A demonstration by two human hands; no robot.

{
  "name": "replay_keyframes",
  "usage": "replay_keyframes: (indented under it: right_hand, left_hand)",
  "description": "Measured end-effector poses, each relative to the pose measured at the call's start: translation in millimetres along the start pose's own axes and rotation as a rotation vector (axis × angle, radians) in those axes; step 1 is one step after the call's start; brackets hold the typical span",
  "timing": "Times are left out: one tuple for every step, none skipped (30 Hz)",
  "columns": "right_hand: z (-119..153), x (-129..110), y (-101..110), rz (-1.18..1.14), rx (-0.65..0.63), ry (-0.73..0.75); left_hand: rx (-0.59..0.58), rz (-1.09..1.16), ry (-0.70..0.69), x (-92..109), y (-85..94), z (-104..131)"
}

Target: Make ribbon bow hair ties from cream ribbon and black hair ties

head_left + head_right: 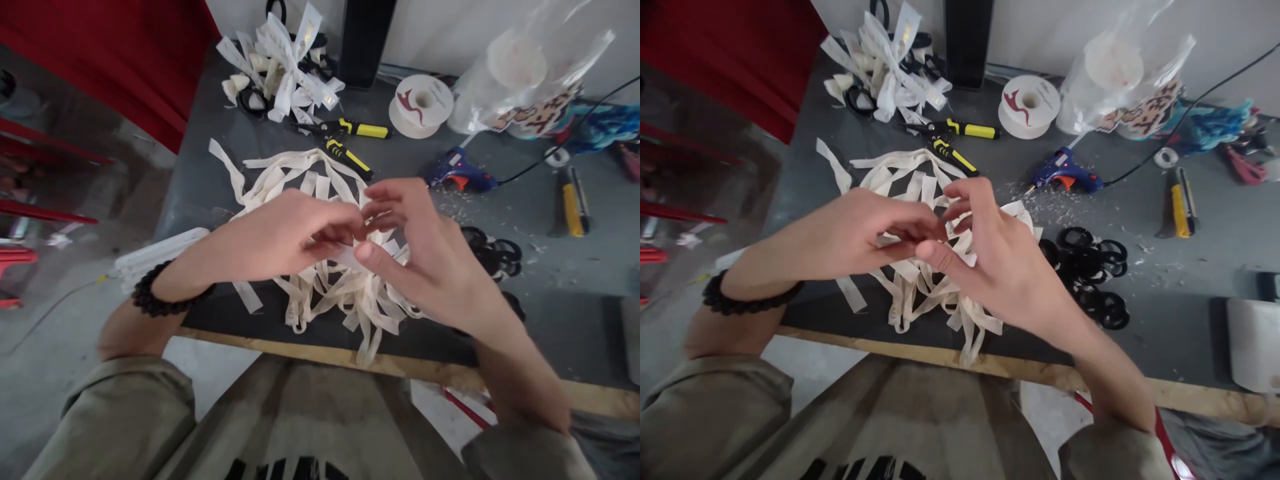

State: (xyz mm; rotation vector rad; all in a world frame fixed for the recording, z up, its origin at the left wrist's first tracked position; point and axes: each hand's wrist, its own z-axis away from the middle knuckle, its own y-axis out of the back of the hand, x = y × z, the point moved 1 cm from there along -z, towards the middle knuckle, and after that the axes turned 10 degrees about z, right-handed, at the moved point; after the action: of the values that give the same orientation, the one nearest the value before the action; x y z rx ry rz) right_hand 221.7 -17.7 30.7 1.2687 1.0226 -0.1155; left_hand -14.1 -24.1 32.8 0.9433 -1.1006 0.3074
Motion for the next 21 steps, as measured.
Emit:
replay_keyframes:
  right_hand:
    - [-4, 7, 0, -0.034, -0.064, -0.013]
    - [-8, 14, 0, -0.047, -0.125, -0.024]
    - [-12, 20, 1, -0.043, -0.165, -0.019]
    - [-16, 24, 2, -0.034, -0.184, -0.010]
    - [-20, 28, 4, -0.026, -0.184, 0.000]
    - [-23, 31, 7, -0.020, -0.171, 0.013]
    - [-25, 34, 11, -0.008, -0.160, 0.025]
    - [-27, 35, 15, 0.012, -0.148, 0.031]
    - [-28, 37, 19, 0.038, -0.141, 0.031]
    - [-28, 38, 23, 0.063, -0.136, 0.026]
    - [-28, 39, 26, 0.083, -0.133, 0.020]
    - [-28, 39, 28, 0.097, -0.133, 0.012]
    - [-28, 39, 30, 0.105, -0.132, 0.010]
    - [-28, 39, 31, 0.114, -0.123, 0.015]
    - [-27, 39, 32, 0.132, -0.111, 0.020]
    - [-27, 40, 34, 0.157, -0.095, 0.027]
    - [-27, 41, 36, 0.183, -0.079, 0.037]
    - [-27, 43, 39, 0.208, -0.066, 0.049]
    - [-26, 46, 42, 0.232, -0.065, 0.059]
    - [-26, 50, 45, 0.254, -0.078, 0.068]
    - [-26, 55, 49, 0.275, -0.105, 0.078]
  left_hand:
    - [0.059, 0.046, 0.018, 1, 1.8, -1]
    - [0.115, 0.100, 0.027, 1, 2.9, -1]
    - [0.157, 0.143, 0.036, 1, 3.6, -1]
    - [0.179, 0.159, 0.047, 0, 4.0, -1]
    - [0.190, 0.147, 0.057, -2, 4.4, -1]
    - [0.193, 0.113, 0.067, -3, 4.8, -1]
    - [0.184, 0.070, 0.076, -4, 5.2, -1]
    - [0.170, 0.029, 0.084, -5, 5.6, -1]
    - [0.158, 0.001, 0.092, -6, 5.9, -1]
    - [0.157, -0.012, 0.098, -7, 6.2, -1]
    - [0.165, -0.019, 0.104, -7, 6.3, -2]
    - [0.179, -0.028, 0.110, -6, 6.4, -2]
    - [0.200, -0.040, 0.117, -6, 6.5, -3]
    - [0.221, -0.048, 0.129, -6, 6.9, -3]
    - [0.237, -0.053, 0.148, -6, 7.7, -3]
    - [0.244, -0.059, 0.170, -6, 8.9, -3]
    - [0.241, -0.069, 0.192, -7, 10.6, -3]
    - [0.232, -0.086, 0.207, -9, 12.8, -3]
    - [0.222, -0.112, 0.215, -11, 15.4, -3]
    - [0.213, -0.142, 0.215, -14, 18.3, -2]
    - [0.207, -0.170, 0.210, -16, 21.3, -1]
